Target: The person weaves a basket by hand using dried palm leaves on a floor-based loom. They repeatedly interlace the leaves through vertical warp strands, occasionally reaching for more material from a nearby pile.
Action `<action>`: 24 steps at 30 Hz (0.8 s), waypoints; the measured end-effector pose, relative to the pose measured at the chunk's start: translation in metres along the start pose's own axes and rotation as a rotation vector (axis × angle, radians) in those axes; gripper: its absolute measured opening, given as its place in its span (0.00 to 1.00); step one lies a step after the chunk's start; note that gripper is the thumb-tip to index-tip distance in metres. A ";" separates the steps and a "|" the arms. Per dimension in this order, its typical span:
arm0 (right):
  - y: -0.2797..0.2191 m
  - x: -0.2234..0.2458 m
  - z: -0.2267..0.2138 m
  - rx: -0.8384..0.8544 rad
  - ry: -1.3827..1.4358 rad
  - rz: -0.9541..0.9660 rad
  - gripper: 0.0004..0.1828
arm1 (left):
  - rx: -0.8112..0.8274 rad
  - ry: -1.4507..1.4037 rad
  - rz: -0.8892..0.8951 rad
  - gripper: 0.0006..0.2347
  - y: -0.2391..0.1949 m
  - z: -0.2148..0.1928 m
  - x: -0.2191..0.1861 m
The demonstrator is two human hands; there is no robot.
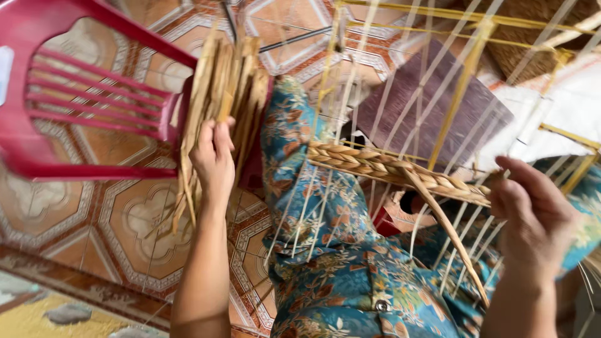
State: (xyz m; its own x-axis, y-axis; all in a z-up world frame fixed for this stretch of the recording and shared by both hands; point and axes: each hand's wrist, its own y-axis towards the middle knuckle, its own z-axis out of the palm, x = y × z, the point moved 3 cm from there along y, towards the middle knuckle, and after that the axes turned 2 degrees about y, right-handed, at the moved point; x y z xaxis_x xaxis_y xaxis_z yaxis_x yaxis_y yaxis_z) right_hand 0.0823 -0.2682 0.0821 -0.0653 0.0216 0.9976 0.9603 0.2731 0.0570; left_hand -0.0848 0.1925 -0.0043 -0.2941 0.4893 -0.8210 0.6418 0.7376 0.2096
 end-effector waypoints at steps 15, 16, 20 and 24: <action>-0.043 -0.003 -0.104 -0.237 0.078 0.167 0.10 | 0.879 -0.260 0.346 0.11 -0.128 0.131 -0.167; -0.047 0.002 -0.110 -0.263 -0.029 0.197 0.10 | 0.842 -0.216 0.281 0.11 -0.119 0.136 -0.162; -0.052 0.010 -0.116 -0.228 -0.506 0.365 0.09 | 0.639 -0.093 0.345 0.09 -0.092 0.152 -0.161; -0.042 0.019 -0.106 -0.056 -0.993 0.465 0.09 | 0.527 -0.010 0.410 0.07 -0.089 0.177 -0.173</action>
State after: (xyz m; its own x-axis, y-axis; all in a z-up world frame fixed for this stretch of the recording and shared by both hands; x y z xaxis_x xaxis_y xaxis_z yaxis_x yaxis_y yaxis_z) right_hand 0.0695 -0.3808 0.1032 0.1410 0.8829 0.4480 0.9571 -0.0058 -0.2896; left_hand 0.0340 -0.0404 0.0247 0.0523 0.6756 -0.7355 0.9613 0.1655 0.2203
